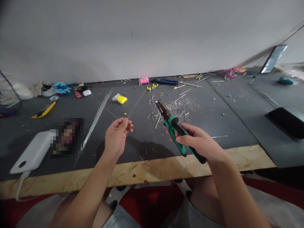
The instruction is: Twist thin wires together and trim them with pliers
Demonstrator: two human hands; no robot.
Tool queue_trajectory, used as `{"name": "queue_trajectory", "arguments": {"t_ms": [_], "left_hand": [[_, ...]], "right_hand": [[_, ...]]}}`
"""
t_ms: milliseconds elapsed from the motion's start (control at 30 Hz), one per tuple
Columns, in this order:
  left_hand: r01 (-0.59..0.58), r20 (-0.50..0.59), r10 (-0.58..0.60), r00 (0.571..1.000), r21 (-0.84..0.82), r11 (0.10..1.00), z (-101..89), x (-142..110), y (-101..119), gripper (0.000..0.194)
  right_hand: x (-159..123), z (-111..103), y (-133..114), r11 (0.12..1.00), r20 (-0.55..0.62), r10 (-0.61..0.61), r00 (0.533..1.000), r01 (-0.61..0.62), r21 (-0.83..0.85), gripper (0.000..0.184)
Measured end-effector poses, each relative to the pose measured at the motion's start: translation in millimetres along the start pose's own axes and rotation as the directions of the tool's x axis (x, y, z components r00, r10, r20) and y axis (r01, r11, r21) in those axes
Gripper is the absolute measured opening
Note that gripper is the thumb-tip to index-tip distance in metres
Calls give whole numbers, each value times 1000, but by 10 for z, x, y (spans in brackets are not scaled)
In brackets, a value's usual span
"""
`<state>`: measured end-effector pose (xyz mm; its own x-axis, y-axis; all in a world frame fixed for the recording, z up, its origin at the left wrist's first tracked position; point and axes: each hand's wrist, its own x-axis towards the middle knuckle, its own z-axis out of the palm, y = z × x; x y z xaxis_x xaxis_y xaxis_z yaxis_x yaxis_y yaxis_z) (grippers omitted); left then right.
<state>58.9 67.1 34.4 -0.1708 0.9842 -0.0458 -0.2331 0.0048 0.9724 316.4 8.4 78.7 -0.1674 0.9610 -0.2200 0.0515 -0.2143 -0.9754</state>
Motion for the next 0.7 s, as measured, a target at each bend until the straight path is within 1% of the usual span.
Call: {"name": "queue_trajectory", "arguments": {"t_ms": [100, 167, 267, 367, 467, 533, 600, 700], "left_hand": [[-34, 36, 36, 999, -70, 997, 67, 127, 115, 19], [-58, 75, 67, 995, -118, 991, 72, 180, 143, 17], [-34, 96, 48, 994, -147, 988, 45, 232, 141, 13], [-19, 47, 27, 999, -154, 988, -24, 281, 143, 9], [-43, -32, 40, 999, -113, 993, -159, 320, 152, 7], [-47, -67, 43, 997, -62, 997, -272, 326, 141, 7], [-14, -77, 11, 997, -41, 999, -368, 314, 110, 7], [45, -67, -48, 997, -47, 998, -423, 281, 51, 7]], "right_hand": [[82, 128, -29, 989, 44, 78, 996, -72, -127, 14], [150, 223, -38, 974, 49, 120, 992, -108, -201, 20], [268, 378, -37, 961, 74, 136, 988, -113, -252, 28], [392, 513, -21, 966, 184, 144, 972, -97, -242, 39], [500, 608, 10, 972, 271, 147, 951, -88, -216, 47], [556, 656, 34, 976, 301, 134, 944, -74, -203, 50], [593, 699, 54, 976, 326, 134, 936, -67, -208, 53], [601, 750, 64, 970, 336, 153, 929, -76, -232, 56]]}}
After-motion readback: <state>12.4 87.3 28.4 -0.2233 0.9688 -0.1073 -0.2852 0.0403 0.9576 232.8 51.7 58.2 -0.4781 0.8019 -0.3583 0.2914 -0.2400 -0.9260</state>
